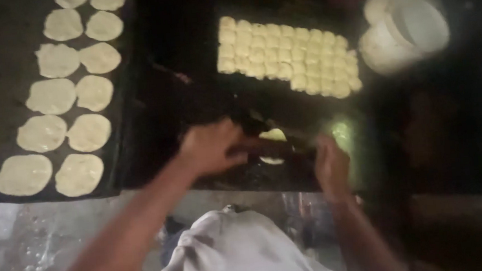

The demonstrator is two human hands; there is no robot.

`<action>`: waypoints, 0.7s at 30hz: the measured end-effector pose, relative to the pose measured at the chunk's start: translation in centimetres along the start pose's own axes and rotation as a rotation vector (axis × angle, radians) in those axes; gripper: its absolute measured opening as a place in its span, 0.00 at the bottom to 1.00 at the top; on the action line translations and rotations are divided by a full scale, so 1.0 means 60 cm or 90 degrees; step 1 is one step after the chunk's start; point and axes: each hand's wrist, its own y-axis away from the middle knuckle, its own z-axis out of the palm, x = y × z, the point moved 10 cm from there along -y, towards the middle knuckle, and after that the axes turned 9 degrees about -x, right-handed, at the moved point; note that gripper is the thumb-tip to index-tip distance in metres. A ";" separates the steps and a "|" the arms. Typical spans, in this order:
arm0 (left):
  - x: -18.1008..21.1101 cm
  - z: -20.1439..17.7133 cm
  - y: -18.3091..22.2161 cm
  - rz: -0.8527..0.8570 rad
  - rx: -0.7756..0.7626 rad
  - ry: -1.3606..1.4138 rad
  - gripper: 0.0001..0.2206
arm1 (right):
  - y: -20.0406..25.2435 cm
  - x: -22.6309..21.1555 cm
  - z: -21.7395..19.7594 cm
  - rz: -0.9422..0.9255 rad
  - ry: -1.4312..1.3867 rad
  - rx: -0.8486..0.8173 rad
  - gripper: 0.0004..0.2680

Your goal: The person takes small dough pieces from a tray and flattens each one with a rolling pin on a dark work surface, then places the flattened dough discs onto a large baking tray, repeating this for many pieces and arranging them in rows.

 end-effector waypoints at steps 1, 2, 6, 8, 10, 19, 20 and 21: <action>0.002 0.018 0.009 0.025 0.029 -0.068 0.27 | 0.009 -0.006 0.010 -0.005 -0.008 -0.026 0.06; 0.021 0.055 0.026 0.056 0.047 -0.123 0.34 | 0.041 -0.005 0.009 -0.002 -0.008 -0.065 0.07; 0.003 0.052 0.039 0.060 0.032 -0.072 0.29 | 0.013 -0.018 0.031 0.019 -0.017 -0.202 0.07; 0.020 0.056 0.051 0.157 0.063 -0.129 0.29 | -0.028 -0.051 0.063 0.031 -0.072 -0.282 0.09; 0.020 0.064 0.077 0.170 0.059 -0.156 0.31 | -0.026 -0.086 0.082 0.008 -0.009 -0.270 0.10; -0.068 0.091 0.177 0.096 0.145 -0.052 0.25 | -0.067 -0.104 0.121 0.248 -0.335 -0.293 0.05; -0.086 0.114 0.177 0.063 0.079 -0.093 0.22 | -0.097 -0.169 0.118 0.140 -0.508 -0.290 0.06; -0.101 0.133 0.165 0.029 0.085 -0.091 0.22 | -0.121 -0.252 0.106 0.118 -0.518 -0.316 0.06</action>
